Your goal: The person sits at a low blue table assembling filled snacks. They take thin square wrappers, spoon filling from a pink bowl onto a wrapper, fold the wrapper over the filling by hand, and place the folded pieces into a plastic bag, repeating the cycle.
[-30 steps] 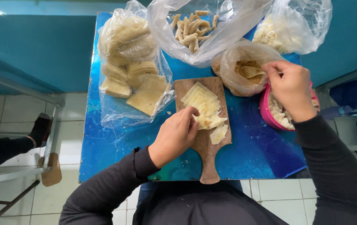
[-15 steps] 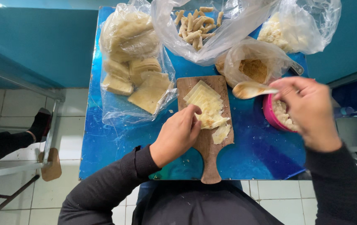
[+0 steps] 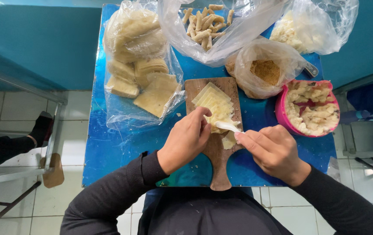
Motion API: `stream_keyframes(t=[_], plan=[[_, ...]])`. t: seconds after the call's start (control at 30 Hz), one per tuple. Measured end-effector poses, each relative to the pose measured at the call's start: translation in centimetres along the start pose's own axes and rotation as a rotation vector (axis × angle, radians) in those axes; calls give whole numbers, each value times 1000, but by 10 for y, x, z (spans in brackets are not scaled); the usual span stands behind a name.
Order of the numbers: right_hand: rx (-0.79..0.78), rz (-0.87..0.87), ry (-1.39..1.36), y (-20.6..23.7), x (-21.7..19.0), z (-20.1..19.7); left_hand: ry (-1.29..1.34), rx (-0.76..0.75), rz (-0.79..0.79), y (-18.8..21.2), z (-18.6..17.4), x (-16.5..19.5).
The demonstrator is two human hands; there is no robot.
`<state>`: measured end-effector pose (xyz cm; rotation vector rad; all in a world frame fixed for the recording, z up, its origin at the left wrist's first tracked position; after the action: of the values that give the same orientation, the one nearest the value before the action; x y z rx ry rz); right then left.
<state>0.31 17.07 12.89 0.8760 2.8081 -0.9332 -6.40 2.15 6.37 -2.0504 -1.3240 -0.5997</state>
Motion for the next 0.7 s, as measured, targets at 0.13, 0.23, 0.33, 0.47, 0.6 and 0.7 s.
stream_keyframes(t=[0.13,0.23,0.33,0.47,0.6,0.7], plan=[[64,12,42,5,4,-10,28,-3,12,-1,0,1],[192,68,151,14,23,-42,47,-9,22,-1,1,1],[273,246,481,15,61,-60,89,-11,27,-1,3,1],[156,484,347,1,114,-53,144,-23,3,-3,8,0],[113,437,429,-14,92,-46,138,-6,49,-2,10,3],[84,412,461,-14,68,-33,59,12,83,-1,10,3]])
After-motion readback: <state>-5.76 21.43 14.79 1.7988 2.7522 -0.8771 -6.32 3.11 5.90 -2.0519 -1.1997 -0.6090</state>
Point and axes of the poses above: each hand's wrist, its own y-axis away from the middle knuckle, its own z-axis out of the palm, x = y × z, the point moved 10 cm from there along -y, towards the middle knuckle, and after that the axes turned 15 degrees about -y, right-handed, at the moved point
